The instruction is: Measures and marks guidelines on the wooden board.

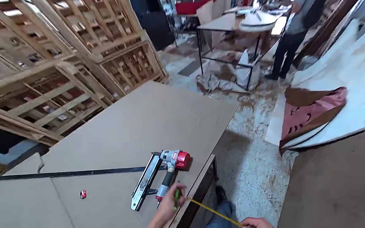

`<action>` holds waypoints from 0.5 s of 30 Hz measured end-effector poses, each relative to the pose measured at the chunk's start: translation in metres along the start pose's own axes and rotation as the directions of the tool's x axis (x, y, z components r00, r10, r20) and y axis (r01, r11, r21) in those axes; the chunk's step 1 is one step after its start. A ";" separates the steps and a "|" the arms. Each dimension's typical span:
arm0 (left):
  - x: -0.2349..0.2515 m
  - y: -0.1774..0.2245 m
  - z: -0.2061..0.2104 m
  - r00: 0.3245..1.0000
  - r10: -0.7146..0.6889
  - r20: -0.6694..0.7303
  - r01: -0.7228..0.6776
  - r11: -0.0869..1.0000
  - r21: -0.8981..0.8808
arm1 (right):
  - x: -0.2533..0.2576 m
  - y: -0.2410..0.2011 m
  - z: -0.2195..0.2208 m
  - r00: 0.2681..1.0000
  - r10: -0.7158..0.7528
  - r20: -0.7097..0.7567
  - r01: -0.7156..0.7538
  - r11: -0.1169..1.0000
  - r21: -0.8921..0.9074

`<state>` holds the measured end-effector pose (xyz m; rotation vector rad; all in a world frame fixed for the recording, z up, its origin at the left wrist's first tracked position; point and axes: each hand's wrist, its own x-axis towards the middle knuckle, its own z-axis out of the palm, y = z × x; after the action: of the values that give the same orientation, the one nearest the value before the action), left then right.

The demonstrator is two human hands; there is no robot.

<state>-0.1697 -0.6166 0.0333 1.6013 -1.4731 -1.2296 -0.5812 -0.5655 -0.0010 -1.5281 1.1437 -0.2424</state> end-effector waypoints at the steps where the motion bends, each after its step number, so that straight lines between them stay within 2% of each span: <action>1: 0.028 0.002 -0.017 0.997 -0.021 -0.077 0.023 0.999 0.027 | 0.015 0.004 -0.017 1.000 0.020 -0.017 -0.019 0.999 0.039; 3: 0.087 0.008 -0.044 0.979 -0.040 -0.200 0.063 0.992 0.109 | 0.051 0.006 -0.053 0.996 0.059 -0.061 -0.054 0.995 0.088; 6: 0.184 0.023 -0.057 0.954 -0.042 -0.298 0.098 0.979 0.176 | 0.117 -0.001 -0.112 0.993 0.087 -0.081 -0.080 0.993 0.086; 9: 0.291 0.040 -0.053 0.947 -0.036 -0.320 0.105 0.974 0.203 | 0.192 -0.016 -0.163 0.993 0.100 -0.066 -0.097 0.994 0.048; 15: 0.472 0.042 -0.049 0.939 -0.173 -0.297 0.280 0.886 0.370 | 0.332 -0.002 -0.227 0.979 0.199 -0.043 -0.195 0.976 0.099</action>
<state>-0.1695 -1.0906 -0.0114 2.1776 -1.4674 -0.8181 -0.5705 -0.9623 -0.0658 -1.3219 1.2983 -0.1997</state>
